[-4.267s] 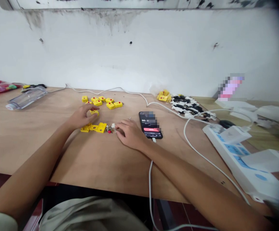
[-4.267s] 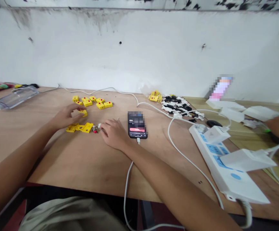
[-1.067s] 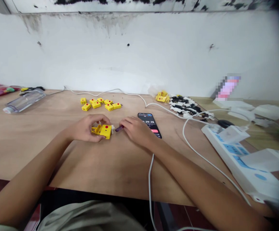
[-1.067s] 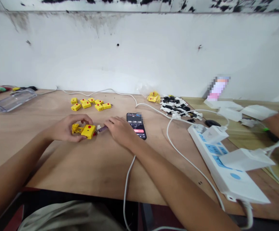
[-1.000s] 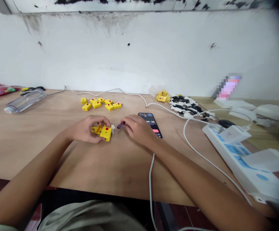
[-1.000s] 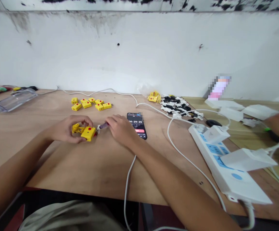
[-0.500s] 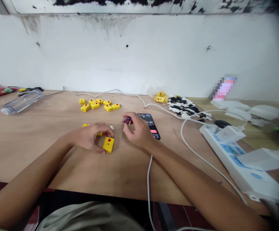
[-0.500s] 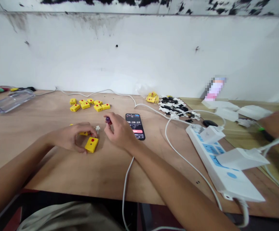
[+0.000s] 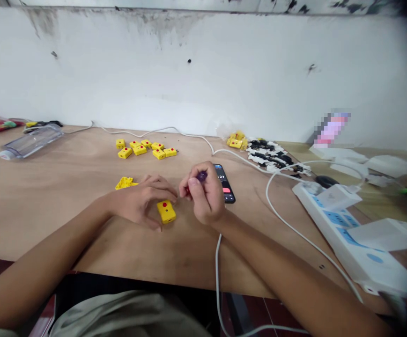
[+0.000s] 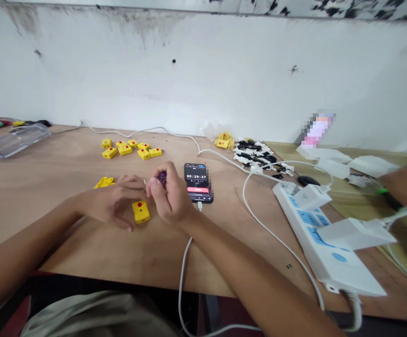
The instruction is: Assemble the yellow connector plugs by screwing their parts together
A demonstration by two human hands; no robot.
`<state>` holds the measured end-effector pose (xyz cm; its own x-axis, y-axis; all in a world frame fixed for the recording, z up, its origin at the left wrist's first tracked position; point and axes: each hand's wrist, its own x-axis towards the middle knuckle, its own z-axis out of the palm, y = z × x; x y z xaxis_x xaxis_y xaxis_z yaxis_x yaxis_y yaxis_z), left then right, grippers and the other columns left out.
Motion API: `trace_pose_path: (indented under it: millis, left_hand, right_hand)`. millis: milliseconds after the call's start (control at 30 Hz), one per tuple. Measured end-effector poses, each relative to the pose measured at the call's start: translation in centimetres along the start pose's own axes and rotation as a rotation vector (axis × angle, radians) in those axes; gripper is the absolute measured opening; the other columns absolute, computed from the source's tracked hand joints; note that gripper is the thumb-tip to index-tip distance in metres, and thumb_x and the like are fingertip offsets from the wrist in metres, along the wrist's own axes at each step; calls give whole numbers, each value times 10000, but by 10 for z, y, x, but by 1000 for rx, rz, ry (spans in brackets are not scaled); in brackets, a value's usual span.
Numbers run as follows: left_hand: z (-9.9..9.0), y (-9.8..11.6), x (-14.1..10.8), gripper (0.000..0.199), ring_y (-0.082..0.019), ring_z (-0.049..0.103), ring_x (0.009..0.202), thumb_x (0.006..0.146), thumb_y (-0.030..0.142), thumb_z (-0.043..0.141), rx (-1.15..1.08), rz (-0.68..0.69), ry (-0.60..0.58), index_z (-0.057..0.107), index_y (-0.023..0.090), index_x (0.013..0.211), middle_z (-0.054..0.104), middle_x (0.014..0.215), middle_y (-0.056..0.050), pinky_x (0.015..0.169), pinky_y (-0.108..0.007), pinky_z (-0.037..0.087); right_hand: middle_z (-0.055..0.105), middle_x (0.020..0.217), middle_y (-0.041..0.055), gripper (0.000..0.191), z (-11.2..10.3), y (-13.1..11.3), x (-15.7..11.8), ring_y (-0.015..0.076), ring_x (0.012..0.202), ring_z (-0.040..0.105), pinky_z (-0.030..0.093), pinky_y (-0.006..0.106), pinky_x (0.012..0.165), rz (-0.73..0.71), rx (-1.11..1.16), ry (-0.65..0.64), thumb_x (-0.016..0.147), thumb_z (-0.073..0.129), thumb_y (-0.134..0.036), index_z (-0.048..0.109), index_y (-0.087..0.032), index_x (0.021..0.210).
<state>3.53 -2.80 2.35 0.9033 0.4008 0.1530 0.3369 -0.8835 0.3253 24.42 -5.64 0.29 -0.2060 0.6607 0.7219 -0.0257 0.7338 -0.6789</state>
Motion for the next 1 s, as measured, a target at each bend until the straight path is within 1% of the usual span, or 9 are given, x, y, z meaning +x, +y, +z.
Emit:
trace_pose_path:
  millis: [100, 133, 200, 333, 433, 600, 700, 800, 1000]
  left_hand:
    - [3, -2, 0, 340, -290, 521, 1211, 793, 386, 781, -43, 24, -1, 701, 259, 1099, 703, 1176, -52, 1101, -427, 289]
    - [5, -3, 1, 312, -285, 540, 1192, 804, 392, 776, -47, 27, 15, 709, 254, 1076, 716, 1151, -54, 1093, -426, 307]
    - [10, -6, 2, 346, -285, 585, 1128, 794, 458, 784, -52, 32, 56, 717, 230, 1045, 727, 1111, -78, 1042, -421, 370]
    - [18, -8, 6, 409, -276, 642, 999, 767, 538, 785, -67, 52, 115, 718, 202, 990, 727, 1012, -109, 946, -396, 457]
    - [21, -6, 6, 418, -255, 657, 933, 776, 546, 771, -75, 47, 141, 711, 189, 984, 718, 971, -102, 893, -366, 489]
    - [26, -3, 5, 427, -231, 659, 844, 790, 515, 763, -76, -8, 155, 700, 156, 1013, 709, 946, -97, 764, -312, 506]
    - [27, 0, 7, 385, -227, 653, 847, 786, 505, 765, -86, 21, 185, 704, 161, 947, 703, 926, -91, 768, -308, 501]
    - [27, 3, 10, 337, -225, 650, 877, 801, 476, 759, -105, 49, 175, 705, 164, 916, 701, 948, -95, 802, -306, 500]
    - [31, 3, 10, 347, -217, 671, 891, 819, 464, 755, -136, 45, 158, 705, 164, 987, 719, 988, -92, 799, -288, 501]
  right_hand:
    - [580, 693, -37, 119, 3, 1, -3, 109, 551, 499, 418, 253, 543, 25, -1, -111, 1031, 383, -362, 384, -258, 974]
    - [575, 693, -39, 110, 4, 2, -4, 107, 557, 500, 424, 252, 554, 25, -6, -136, 1033, 379, -351, 381, -256, 977]
    - [564, 696, -41, 94, 5, 3, -4, 106, 575, 506, 435, 253, 576, 21, -7, -157, 1034, 373, -334, 376, -253, 986]
    - [563, 716, -35, 88, 6, 5, -4, 107, 596, 510, 434, 251, 580, 45, 32, -159, 1033, 382, -324, 381, -250, 986]
    - [561, 717, -31, 106, 5, 4, -4, 111, 605, 506, 431, 258, 590, 60, 65, -165, 1030, 390, -332, 387, -244, 971]
    - [548, 708, -25, 116, 3, 2, -4, 118, 609, 502, 422, 269, 600, 22, 109, -193, 1020, 398, -320, 396, -234, 942]
    - [543, 686, -31, 125, 2, 1, -4, 114, 586, 482, 406, 259, 575, 33, 160, -171, 1009, 420, -315, 405, -233, 915]
    - [543, 642, -43, 140, 2, 2, -4, 109, 547, 454, 378, 246, 534, 68, 206, -126, 996, 452, -313, 421, -232, 886]
    - [568, 638, -43, 159, 1, 5, -2, 97, 517, 457, 372, 232, 505, 95, 258, -103, 996, 463, -314, 431, -228, 866]
